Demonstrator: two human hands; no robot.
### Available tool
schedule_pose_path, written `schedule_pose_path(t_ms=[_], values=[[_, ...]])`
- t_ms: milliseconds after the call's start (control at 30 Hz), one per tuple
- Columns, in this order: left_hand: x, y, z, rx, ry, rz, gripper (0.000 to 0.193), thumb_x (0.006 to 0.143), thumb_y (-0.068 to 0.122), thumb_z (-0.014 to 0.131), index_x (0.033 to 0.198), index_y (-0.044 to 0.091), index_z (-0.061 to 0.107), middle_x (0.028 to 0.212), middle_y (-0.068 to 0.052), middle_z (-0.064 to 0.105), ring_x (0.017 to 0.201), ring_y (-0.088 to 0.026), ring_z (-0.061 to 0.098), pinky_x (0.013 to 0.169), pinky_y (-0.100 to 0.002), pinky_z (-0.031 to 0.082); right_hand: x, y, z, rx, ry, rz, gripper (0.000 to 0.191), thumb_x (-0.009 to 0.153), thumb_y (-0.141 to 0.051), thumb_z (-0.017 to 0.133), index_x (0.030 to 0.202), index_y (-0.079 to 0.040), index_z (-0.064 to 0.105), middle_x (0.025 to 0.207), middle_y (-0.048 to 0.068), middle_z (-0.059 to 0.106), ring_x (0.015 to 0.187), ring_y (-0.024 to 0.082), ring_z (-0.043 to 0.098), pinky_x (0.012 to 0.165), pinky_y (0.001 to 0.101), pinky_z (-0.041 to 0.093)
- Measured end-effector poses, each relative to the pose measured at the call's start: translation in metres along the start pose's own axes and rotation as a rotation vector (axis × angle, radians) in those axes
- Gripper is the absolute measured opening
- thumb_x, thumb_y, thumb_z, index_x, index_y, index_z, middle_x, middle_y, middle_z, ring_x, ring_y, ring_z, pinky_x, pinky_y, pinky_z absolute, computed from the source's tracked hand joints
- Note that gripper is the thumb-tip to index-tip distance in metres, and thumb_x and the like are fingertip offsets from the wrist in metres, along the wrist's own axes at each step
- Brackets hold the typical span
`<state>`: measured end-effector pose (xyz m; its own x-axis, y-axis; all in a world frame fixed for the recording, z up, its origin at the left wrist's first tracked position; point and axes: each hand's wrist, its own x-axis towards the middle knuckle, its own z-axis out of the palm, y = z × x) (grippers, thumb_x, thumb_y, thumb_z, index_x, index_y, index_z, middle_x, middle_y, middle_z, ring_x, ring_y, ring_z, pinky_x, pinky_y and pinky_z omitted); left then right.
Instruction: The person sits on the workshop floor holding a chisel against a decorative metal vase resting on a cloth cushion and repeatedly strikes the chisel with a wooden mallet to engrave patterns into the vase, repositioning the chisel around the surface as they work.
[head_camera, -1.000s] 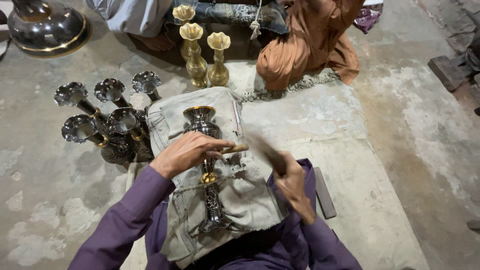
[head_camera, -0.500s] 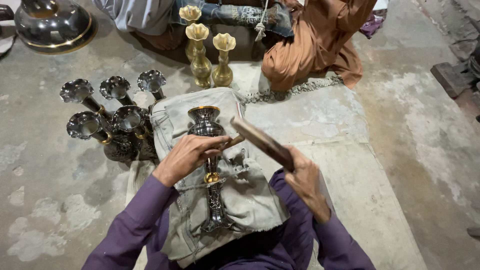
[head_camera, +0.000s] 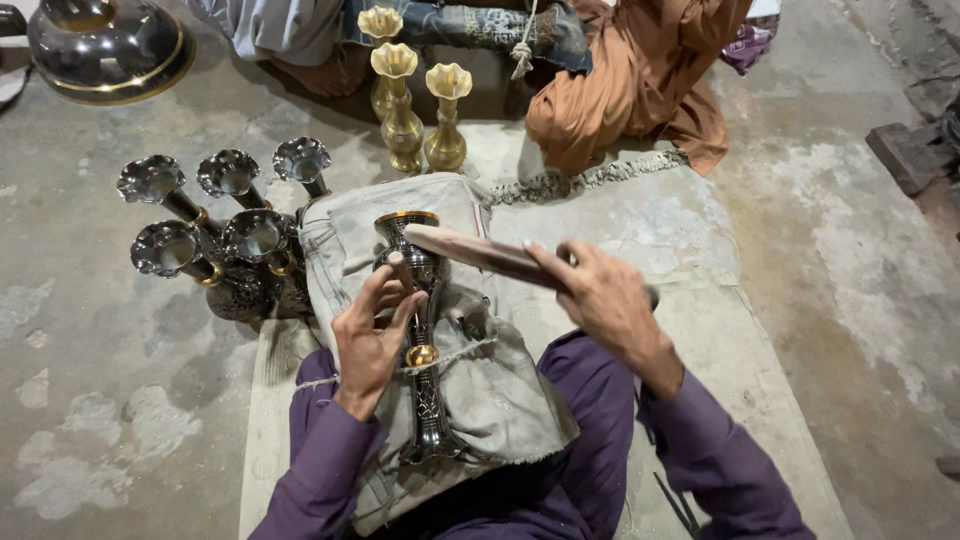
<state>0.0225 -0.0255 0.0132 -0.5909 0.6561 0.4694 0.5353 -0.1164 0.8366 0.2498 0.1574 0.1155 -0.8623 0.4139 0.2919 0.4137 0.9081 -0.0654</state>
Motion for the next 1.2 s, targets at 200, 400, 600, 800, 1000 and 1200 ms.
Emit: schedule_pose_path(t_ms=[200,400,600,800,1000,1200], values=[[-0.003,0.001,0.000,0.006,0.016,0.004,0.048,0.094,0.012,0.075,0.138,0.017,0.057,0.107,-0.011,0.078,0.094,-0.024,0.080,0.077,-0.036,0.069,0.037,-0.015,-0.036,0.297,0.182,-0.038,0.075,0.081,-0.006,0.067,0.150,-0.029,0.050,0.118,0.009,0.067,0.086,0.026,0.070,0.074,0.0389,0.060],[0.000,0.003,0.002,0.065,0.039,0.049,0.043,0.094,0.017,0.075,0.134,0.015,0.058,0.103,-0.012,0.078,0.090,-0.025,0.080,0.071,-0.036,0.068,0.053,-0.029,-0.057,-0.022,0.130,-0.137,0.065,0.092,-0.008,0.069,0.149,-0.035,0.054,0.104,-0.001,0.074,0.077,0.020,0.070,0.068,0.0381,0.058],[0.005,-0.001,-0.001,0.034,-0.060,0.025,0.038,0.098,0.017,0.070,0.135,0.017,0.060,0.101,-0.009,0.080,0.089,-0.023,0.080,0.071,-0.036,0.068,0.052,-0.031,-0.050,-0.023,0.145,-0.106,0.064,0.087,-0.005,0.068,0.144,-0.033,0.059,0.098,-0.002,0.074,0.076,0.018,0.069,0.065,0.0366,0.056],[0.015,0.001,-0.004,0.066,-0.145,0.025,0.041,0.096,0.014,0.070,0.136,0.018,0.061,0.104,-0.010,0.080,0.089,-0.022,0.081,0.076,-0.036,0.068,0.044,-0.022,-0.031,0.115,0.176,-0.067,0.060,0.090,-0.006,0.068,0.144,-0.031,0.060,0.110,0.002,0.075,0.083,0.019,0.071,0.058,0.0321,0.057],[0.029,0.019,-0.011,0.103,-0.320,-0.015,0.039,0.094,0.010,0.069,0.132,0.018,0.066,0.104,-0.010,0.080,0.087,-0.022,0.081,0.077,-0.034,0.066,0.028,-0.016,-0.016,0.387,0.165,0.130,0.067,0.084,-0.005,0.069,0.147,-0.026,0.055,0.100,0.006,0.073,0.082,0.019,0.073,0.070,0.0364,0.057],[0.046,0.042,-0.020,0.097,-0.462,0.099,0.044,0.088,0.009,0.073,0.131,0.012,0.065,0.102,-0.016,0.077,0.086,-0.027,0.079,0.073,-0.037,0.059,0.001,-0.013,0.006,0.434,0.167,0.231,0.071,0.080,-0.003,0.067,0.147,-0.024,0.053,0.115,0.014,0.074,0.094,0.028,0.073,0.081,0.0391,0.058]])
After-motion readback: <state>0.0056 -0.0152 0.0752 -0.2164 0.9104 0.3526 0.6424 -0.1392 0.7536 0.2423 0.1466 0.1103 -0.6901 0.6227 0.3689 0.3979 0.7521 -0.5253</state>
